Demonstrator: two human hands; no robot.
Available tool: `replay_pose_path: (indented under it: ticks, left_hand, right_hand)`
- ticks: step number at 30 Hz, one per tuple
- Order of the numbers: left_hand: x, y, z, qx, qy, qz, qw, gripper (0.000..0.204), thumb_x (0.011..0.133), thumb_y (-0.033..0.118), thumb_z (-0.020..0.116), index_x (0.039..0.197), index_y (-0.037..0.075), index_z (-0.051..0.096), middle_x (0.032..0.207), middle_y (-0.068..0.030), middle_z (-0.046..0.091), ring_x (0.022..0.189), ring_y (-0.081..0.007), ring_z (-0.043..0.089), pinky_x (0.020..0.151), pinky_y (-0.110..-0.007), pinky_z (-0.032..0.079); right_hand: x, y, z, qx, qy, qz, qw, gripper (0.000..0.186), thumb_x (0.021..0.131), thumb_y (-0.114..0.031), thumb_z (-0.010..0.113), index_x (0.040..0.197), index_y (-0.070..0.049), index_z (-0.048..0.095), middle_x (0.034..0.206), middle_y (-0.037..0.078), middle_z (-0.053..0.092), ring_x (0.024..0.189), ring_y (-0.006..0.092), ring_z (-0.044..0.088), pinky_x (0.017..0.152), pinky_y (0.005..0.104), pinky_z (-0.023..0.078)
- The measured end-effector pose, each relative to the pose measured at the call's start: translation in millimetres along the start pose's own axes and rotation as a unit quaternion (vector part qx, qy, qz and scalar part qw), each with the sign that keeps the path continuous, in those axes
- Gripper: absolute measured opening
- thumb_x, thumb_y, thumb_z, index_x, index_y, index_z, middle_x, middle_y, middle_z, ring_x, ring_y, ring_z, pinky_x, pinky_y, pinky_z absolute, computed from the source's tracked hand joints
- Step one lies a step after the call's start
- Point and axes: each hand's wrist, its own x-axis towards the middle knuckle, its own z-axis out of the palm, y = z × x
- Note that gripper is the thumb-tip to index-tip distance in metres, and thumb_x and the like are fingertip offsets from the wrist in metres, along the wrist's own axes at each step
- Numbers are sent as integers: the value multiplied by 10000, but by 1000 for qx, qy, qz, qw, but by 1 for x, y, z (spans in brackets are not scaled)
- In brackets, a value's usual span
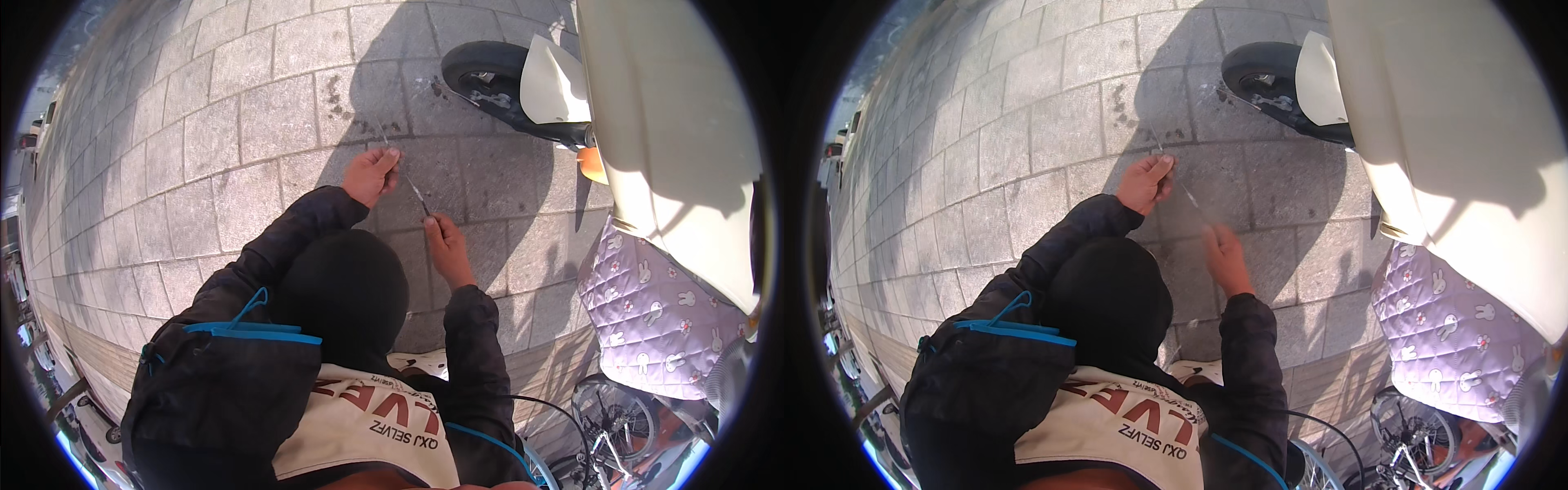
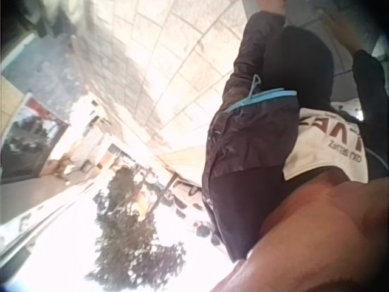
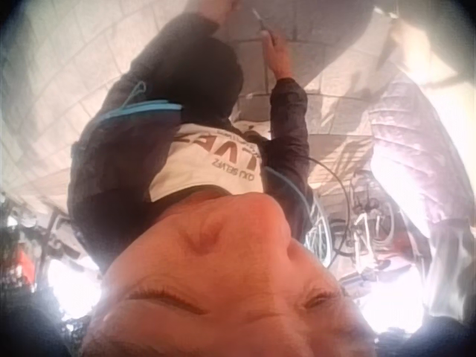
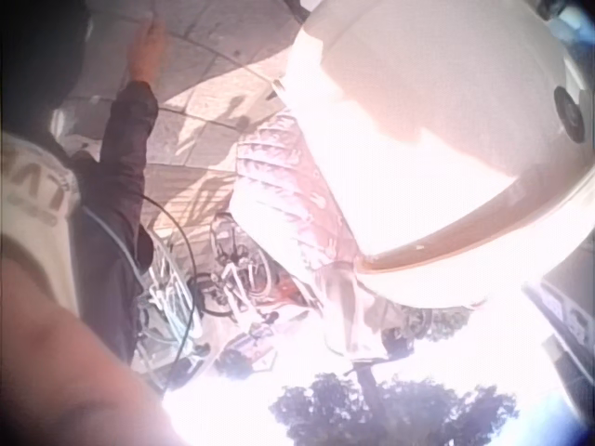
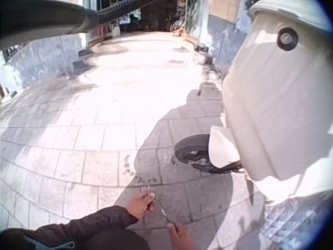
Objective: The person uses pliers to cut and strip a black cable, then attaches a metal connector to its end. They route the cable along the handlebar of a white scooter and secure it near the front wheel area.
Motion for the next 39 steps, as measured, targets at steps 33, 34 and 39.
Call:
replay_pose_path:
  ticks: [33, 34, 39]
  left_hand:
    - [-1, -38, -21, 56, 4, 59, 997, 219, 1099, 291, 590, 1011, 96, 634, 823, 28, 601, 633, -52, 496, 532, -214, 363]
    - [0, -47, -27, 67, 33, 53, 996, 210, 1096, 286, 594, 1017, 95, 632, 817, 27, 596, 627, -55, 492, 524, -219, 359]
    - [11, -20, -48, 2, 23, 8, 1000, 187, 1091, 277, 600, 1031, 101, 615, 819, 18, 574, 620, -86, 484, 511, -246, 356]
  right_hand:
    - [13, -40, -7, -151, -14, -49, 987, 359, 1037, -360, 526, 1073, -41, 687, 996, 225, 709, 966, 456, 671, 835, 514, 523]
    - [26, -45, -12, -173, -18, -17, 985, 364, 1032, -371, 522, 1071, -53, 696, 1012, 216, 714, 980, 452, 673, 843, 529, 521]
    - [20, -31, -3, -248, 6, -64, 967, 361, 1035, -412, 531, 1070, -85, 680, 1021, 158, 719, 939, 399, 699, 810, 522, 536]
